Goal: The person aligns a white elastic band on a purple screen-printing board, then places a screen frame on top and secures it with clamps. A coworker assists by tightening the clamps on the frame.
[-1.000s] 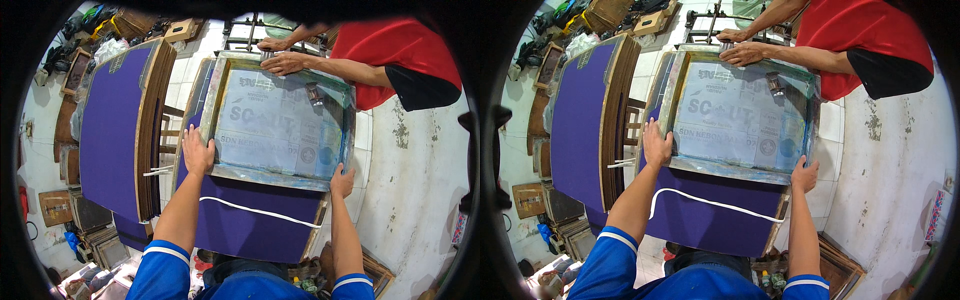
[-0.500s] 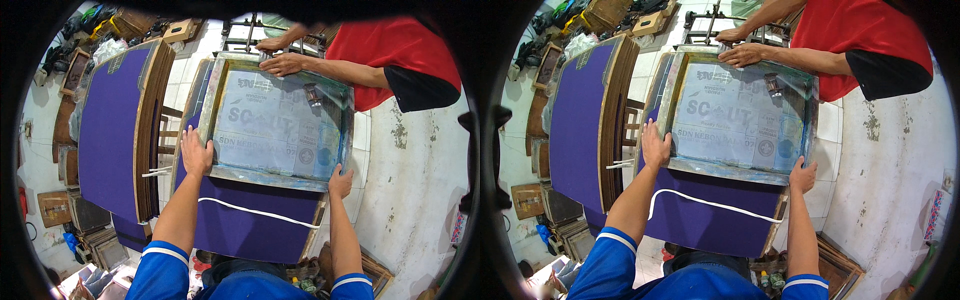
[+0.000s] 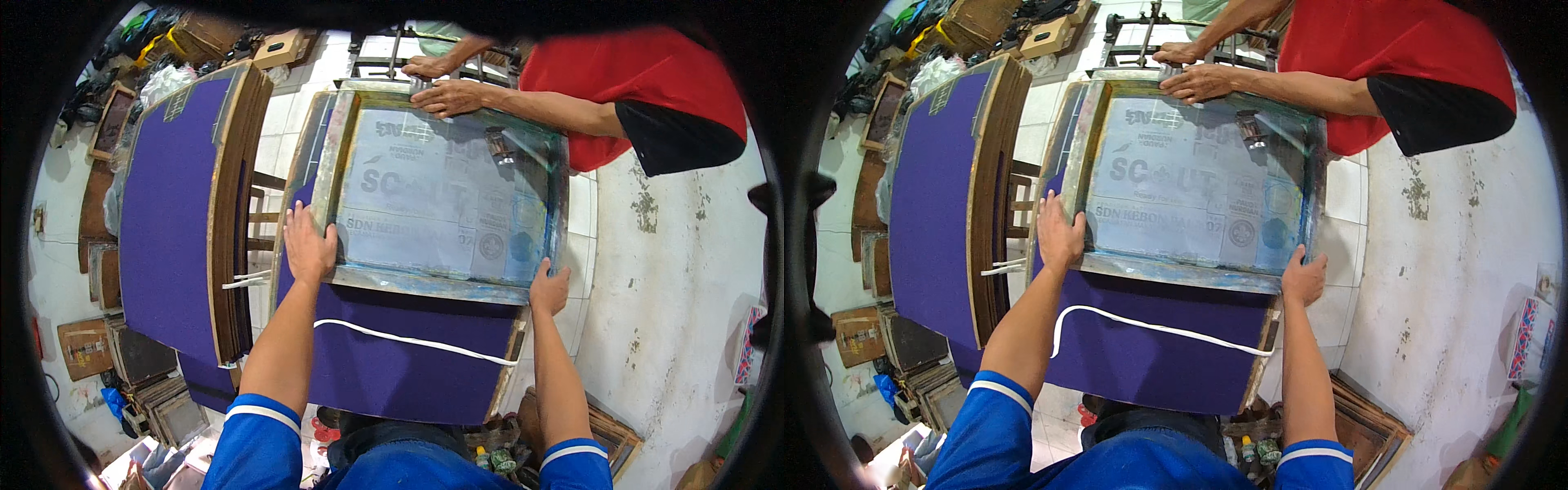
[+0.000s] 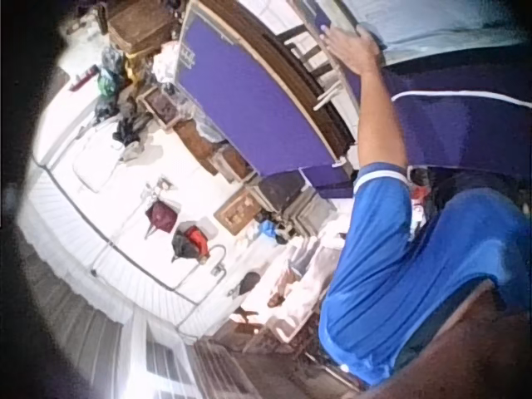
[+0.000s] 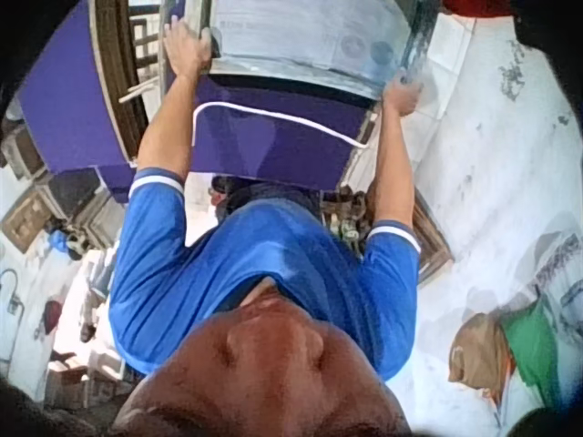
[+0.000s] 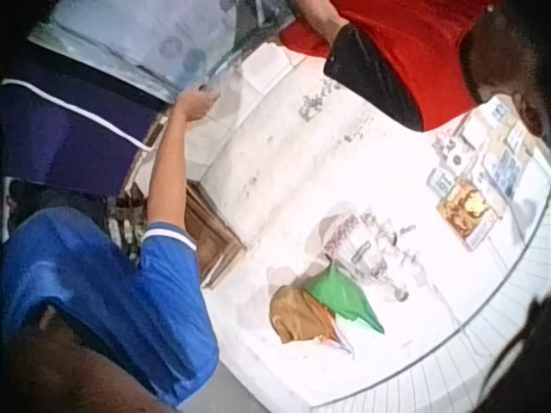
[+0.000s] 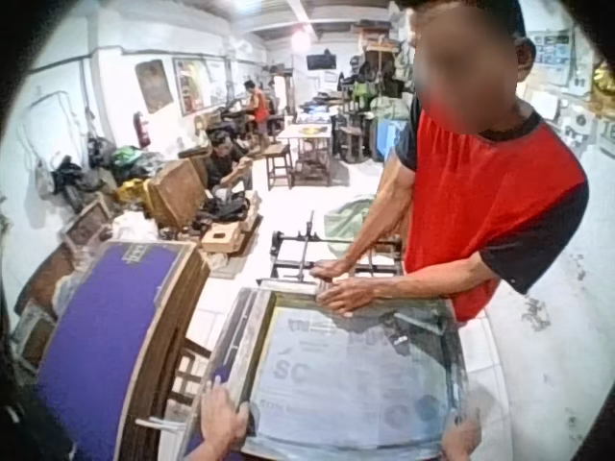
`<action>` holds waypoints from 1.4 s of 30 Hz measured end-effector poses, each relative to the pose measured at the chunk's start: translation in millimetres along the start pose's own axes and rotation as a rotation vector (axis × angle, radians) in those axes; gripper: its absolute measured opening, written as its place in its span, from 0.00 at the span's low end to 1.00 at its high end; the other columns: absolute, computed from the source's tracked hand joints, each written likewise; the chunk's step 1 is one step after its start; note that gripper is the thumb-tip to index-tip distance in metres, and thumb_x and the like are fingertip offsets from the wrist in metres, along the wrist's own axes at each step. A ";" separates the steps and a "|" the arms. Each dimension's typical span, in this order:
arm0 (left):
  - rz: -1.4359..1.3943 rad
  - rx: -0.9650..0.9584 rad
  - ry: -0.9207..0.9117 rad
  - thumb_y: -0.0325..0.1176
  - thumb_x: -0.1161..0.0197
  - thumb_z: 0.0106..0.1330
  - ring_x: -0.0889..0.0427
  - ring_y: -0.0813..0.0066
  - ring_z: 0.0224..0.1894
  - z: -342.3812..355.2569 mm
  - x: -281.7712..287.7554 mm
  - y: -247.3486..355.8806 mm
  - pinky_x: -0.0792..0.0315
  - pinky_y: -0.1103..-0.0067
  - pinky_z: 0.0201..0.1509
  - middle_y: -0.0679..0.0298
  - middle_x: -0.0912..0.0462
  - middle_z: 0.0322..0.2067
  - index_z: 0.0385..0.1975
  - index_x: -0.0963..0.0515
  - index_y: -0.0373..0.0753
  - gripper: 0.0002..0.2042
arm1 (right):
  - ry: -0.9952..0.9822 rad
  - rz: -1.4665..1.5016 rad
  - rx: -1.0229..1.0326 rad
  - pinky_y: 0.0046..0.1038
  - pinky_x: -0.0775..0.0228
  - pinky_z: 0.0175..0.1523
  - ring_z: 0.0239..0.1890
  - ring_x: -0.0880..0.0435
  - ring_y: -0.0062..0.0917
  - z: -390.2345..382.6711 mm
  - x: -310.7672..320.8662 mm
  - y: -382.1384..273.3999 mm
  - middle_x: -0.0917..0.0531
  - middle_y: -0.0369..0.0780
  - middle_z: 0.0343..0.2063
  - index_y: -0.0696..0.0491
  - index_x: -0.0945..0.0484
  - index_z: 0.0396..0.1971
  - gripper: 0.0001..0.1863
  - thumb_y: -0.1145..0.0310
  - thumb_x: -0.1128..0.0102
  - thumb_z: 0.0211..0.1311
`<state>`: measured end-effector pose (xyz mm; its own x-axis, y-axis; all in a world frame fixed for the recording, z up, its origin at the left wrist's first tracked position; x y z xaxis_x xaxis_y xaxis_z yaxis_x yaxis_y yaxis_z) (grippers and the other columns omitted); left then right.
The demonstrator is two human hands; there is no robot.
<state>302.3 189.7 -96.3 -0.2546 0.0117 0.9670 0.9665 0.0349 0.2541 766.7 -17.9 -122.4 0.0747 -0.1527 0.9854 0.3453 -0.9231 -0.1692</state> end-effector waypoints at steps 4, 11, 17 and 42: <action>0.000 0.003 -0.015 0.44 0.36 0.69 0.43 0.47 0.80 -1.1 -0.3 1.2 0.48 0.59 0.82 0.47 0.39 0.77 0.71 0.34 0.31 0.34 | 0.008 0.021 -0.001 0.52 0.25 0.56 0.52 0.15 0.53 -0.6 0.6 0.2 0.15 0.52 0.50 0.58 0.26 0.53 0.32 0.42 0.43 0.70; 0.027 0.012 -0.018 0.46 0.38 0.69 0.46 0.52 0.81 0.3 -3.6 -1.4 0.49 0.59 0.83 0.52 0.40 0.78 0.72 0.34 0.36 0.34 | -0.007 0.025 -0.007 0.51 0.26 0.58 0.54 0.16 0.52 1.6 -3.4 2.8 0.15 0.52 0.53 0.57 0.26 0.59 0.33 0.41 0.43 0.70; -0.008 -0.030 0.036 0.43 0.35 0.67 0.41 0.45 0.78 -1.0 -1.2 -0.7 0.47 0.58 0.82 0.44 0.36 0.75 0.70 0.34 0.30 0.34 | -0.001 0.033 -0.012 0.50 0.26 0.59 0.56 0.16 0.51 0.3 -3.1 2.5 0.16 0.51 0.55 0.56 0.28 0.63 0.36 0.41 0.42 0.70; 0.003 0.047 -0.067 0.47 0.39 0.69 0.50 0.53 0.82 -1.6 1.5 -1.3 0.54 0.60 0.85 0.53 0.43 0.79 0.73 0.35 0.36 0.35 | 0.016 0.020 -0.004 0.51 0.26 0.57 0.54 0.16 0.52 -0.7 -0.7 0.3 0.16 0.52 0.53 0.56 0.27 0.59 0.33 0.42 0.44 0.71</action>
<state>300.7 188.0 -95.1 -0.2545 0.0783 0.9639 0.9652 0.0819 0.2482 766.1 -18.4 -123.1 0.0666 -0.1763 0.9821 0.3400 -0.9213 -0.1885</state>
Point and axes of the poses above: each hand's wrist, its own z-axis towards the middle knuckle, its own x-axis out of the back of the hand, y = z × x, the point moved 3 cm from there along z, towards the middle knuckle
